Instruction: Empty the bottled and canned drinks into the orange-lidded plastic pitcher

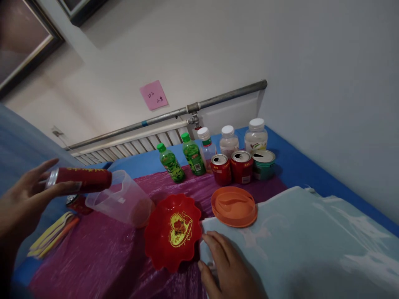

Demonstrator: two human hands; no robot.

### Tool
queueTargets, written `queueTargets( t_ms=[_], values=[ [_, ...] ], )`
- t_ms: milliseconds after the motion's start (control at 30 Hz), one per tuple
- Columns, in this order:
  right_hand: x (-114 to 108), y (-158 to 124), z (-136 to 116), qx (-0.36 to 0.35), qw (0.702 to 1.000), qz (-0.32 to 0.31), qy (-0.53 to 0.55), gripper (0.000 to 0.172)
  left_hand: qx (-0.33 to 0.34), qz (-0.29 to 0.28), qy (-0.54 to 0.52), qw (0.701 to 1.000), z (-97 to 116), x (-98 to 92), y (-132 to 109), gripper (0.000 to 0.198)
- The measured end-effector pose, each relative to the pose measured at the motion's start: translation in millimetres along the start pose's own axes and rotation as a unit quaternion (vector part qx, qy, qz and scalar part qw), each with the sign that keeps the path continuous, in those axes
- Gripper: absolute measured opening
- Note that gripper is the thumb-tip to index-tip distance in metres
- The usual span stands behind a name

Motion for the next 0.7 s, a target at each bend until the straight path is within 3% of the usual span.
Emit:
queueTargets(
  t_ms=[267, 400, 600, 700],
  values=[
    [3, 0, -2, 0.002, 1.0, -0.015, -0.006, 0.043, -0.035, -0.045, -0.002, 0.998, -48, -4.5, 6, 0.075],
    [3, -1, -3, -0.004, 1.0, -0.012, -0.02, 0.043, -0.036, -0.065, 0.012, 0.997, -55, -3.8, 5, 0.074],
    [4, -2, -8, -0.035, 0.997, 0.003, -0.067, 0.042, -0.062, -0.069, 0.015, 0.996, -73, -6.9, 4, 0.091],
    [1, -1, -12, -0.047, 0.995, 0.017, -0.081, 0.04, -0.068, -0.106, 0.0, 0.992, -79, 0.2, 4, 0.091]
  ],
)
Point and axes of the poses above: each hand's wrist, its own y-axis towards the middle knuckle, its own x-axis out of the palm, z = x × y, the point moved 10 cm from there along y, towards the middle knuckle, and after that the axes turned 10 degrees about -z, right-handed, at the moved point
